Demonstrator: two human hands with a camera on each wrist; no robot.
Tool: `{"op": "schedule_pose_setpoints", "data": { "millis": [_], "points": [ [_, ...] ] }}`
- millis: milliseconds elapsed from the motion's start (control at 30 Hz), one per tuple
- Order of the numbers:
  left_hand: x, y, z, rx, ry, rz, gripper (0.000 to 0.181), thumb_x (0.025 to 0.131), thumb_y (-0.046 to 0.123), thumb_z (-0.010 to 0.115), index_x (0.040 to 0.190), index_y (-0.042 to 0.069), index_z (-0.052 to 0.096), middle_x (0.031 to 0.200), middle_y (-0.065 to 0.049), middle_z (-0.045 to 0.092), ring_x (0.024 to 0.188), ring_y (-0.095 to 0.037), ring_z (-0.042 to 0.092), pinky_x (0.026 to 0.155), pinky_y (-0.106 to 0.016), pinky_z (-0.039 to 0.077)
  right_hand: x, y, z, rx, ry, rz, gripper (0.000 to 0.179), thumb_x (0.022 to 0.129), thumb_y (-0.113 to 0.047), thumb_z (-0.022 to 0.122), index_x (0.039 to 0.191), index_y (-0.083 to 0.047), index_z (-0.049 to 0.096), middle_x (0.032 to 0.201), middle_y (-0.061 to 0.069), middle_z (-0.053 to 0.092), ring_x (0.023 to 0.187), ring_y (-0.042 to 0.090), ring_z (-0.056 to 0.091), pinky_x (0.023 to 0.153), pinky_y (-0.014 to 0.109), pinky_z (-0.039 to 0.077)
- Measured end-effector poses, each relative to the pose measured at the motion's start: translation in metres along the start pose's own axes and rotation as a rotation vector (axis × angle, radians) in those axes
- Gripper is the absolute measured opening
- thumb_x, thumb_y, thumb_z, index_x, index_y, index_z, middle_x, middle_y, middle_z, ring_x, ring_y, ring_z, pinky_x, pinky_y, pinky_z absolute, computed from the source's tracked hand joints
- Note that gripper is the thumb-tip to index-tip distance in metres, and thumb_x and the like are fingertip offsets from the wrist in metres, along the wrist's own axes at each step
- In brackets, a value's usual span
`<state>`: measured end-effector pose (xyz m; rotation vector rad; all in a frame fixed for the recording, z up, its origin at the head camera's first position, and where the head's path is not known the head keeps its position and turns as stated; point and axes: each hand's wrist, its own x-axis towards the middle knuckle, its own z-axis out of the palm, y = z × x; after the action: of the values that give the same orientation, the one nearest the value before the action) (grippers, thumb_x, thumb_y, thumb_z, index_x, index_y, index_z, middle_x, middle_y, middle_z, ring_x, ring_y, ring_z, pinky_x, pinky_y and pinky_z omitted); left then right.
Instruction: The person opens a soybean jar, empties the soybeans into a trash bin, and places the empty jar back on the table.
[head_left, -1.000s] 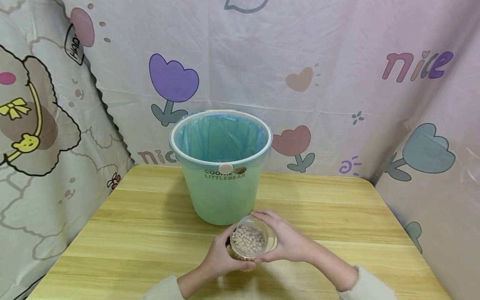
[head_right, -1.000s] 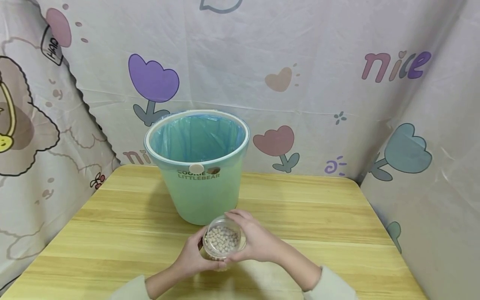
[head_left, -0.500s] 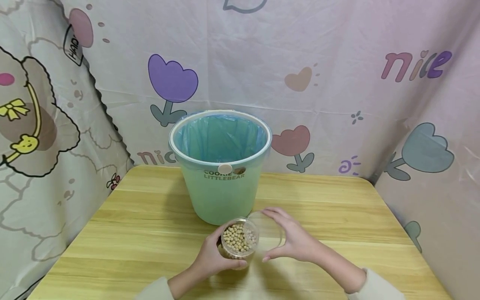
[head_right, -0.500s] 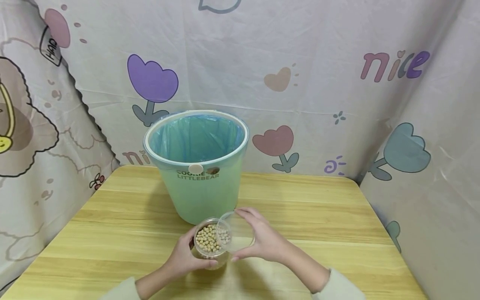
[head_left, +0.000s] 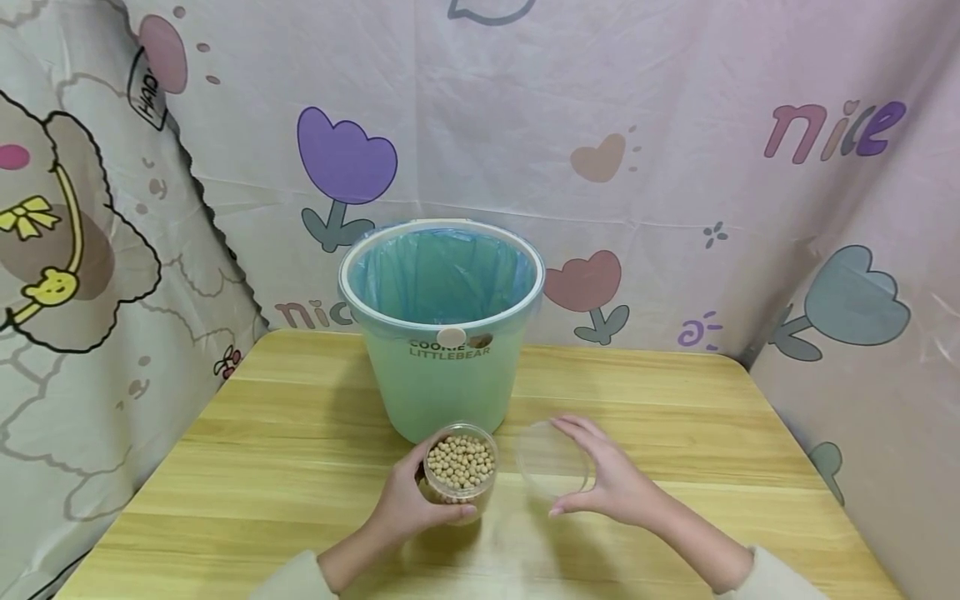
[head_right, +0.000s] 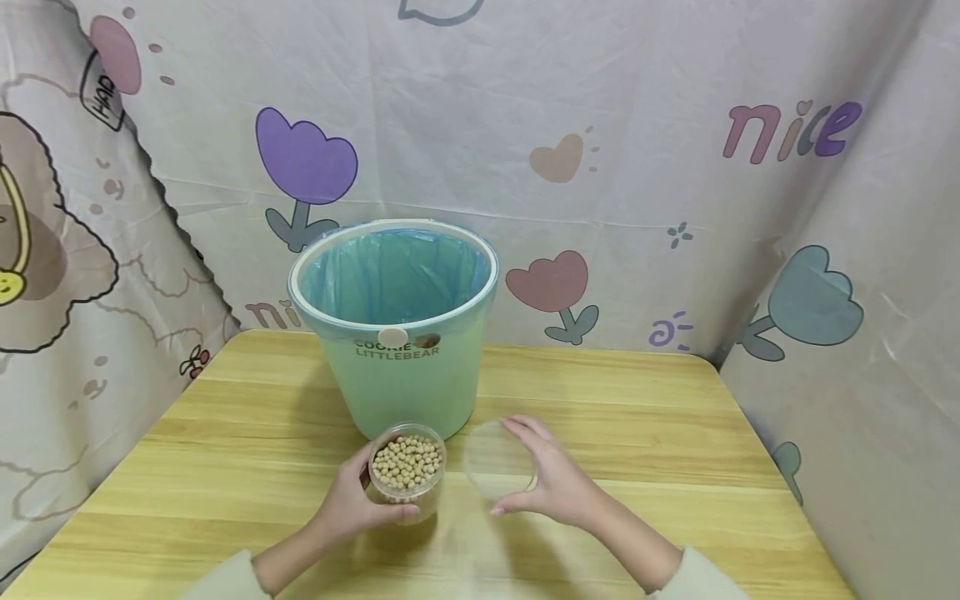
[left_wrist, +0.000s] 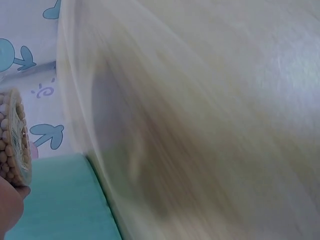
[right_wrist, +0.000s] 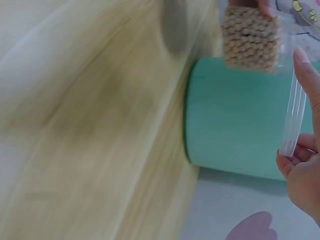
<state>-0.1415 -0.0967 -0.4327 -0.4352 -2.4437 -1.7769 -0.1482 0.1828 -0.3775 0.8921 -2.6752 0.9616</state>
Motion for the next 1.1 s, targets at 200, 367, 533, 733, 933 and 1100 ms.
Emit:
{"op": "schedule_pose_setpoints", "data": {
  "millis": [200, 367, 533, 733, 933, 1100],
  "points": [
    [0.002, 0.000, -0.008, 0.038, 0.017, 0.021, 0.097, 0.054, 0.020, 0.089, 0.137, 0.004, 0.041, 0.131, -0.020, 0.051, 0.116, -0.035, 0.053, 0.095, -0.035, 0.049, -0.010, 0.013, 0.010, -0.015, 0.017, 0.044, 0.101, 0.051, -0.038, 0.084, 0.134, 0.003, 0.042, 0.133, 0.022, 0.046, 0.118, 0.043, 0.047, 0.095, 0.060, 0.041],
    [0.000, 0.003, -0.017, 0.075, 0.033, 0.021, 0.097, 0.053, 0.021, 0.090, 0.136, 0.004, 0.042, 0.131, -0.020, 0.051, 0.117, -0.036, 0.053, 0.096, -0.039, 0.048, -0.019, 0.023, 0.020, -0.017, 0.024, 0.067, 0.097, 0.052, -0.030, 0.086, 0.131, 0.006, 0.044, 0.132, 0.024, 0.047, 0.117, 0.043, 0.048, 0.095, 0.059, 0.042],
    [-0.002, 0.006, -0.028, 0.099, 0.049, 0.017, 0.097, 0.053, 0.022, 0.090, 0.136, 0.005, 0.042, 0.133, -0.021, 0.050, 0.118, -0.037, 0.052, 0.097, -0.043, 0.046, -0.026, 0.032, 0.030, -0.002, 0.000, 0.078, 0.096, 0.054, -0.031, 0.085, 0.131, 0.008, 0.042, 0.132, 0.025, 0.046, 0.117, 0.044, 0.047, 0.094, 0.057, 0.042],
    [-0.003, 0.010, -0.042, 0.136, 0.082, 0.013, 0.097, 0.053, 0.022, 0.090, 0.136, 0.005, 0.043, 0.132, -0.021, 0.051, 0.117, -0.036, 0.053, 0.097, -0.042, 0.047, -0.033, 0.038, 0.040, 0.013, -0.041, 0.090, 0.096, 0.056, -0.031, 0.084, 0.131, 0.010, 0.041, 0.132, 0.026, 0.044, 0.118, 0.045, 0.046, 0.094, 0.057, 0.042],
    [-0.003, 0.015, -0.056, 0.159, 0.103, 0.029, 0.097, 0.053, 0.017, 0.089, 0.135, 0.000, 0.042, 0.132, -0.022, 0.051, 0.117, -0.035, 0.052, 0.095, -0.020, 0.044, -0.038, 0.040, 0.050, 0.046, -0.070, 0.128, 0.096, 0.056, -0.036, 0.082, 0.131, 0.009, 0.041, 0.133, 0.028, 0.043, 0.119, 0.045, 0.045, 0.095, 0.057, 0.041],
    [-0.002, 0.019, -0.068, 0.168, 0.118, 0.041, 0.096, 0.053, 0.015, 0.089, 0.135, 0.001, 0.042, 0.130, -0.020, 0.053, 0.115, -0.033, 0.052, 0.093, -0.011, 0.041, -0.042, 0.041, 0.059, 0.058, -0.117, 0.163, 0.098, 0.058, -0.042, 0.079, 0.131, 0.011, 0.041, 0.135, 0.028, 0.041, 0.120, 0.045, 0.044, 0.097, 0.055, 0.040]
  ]
}}
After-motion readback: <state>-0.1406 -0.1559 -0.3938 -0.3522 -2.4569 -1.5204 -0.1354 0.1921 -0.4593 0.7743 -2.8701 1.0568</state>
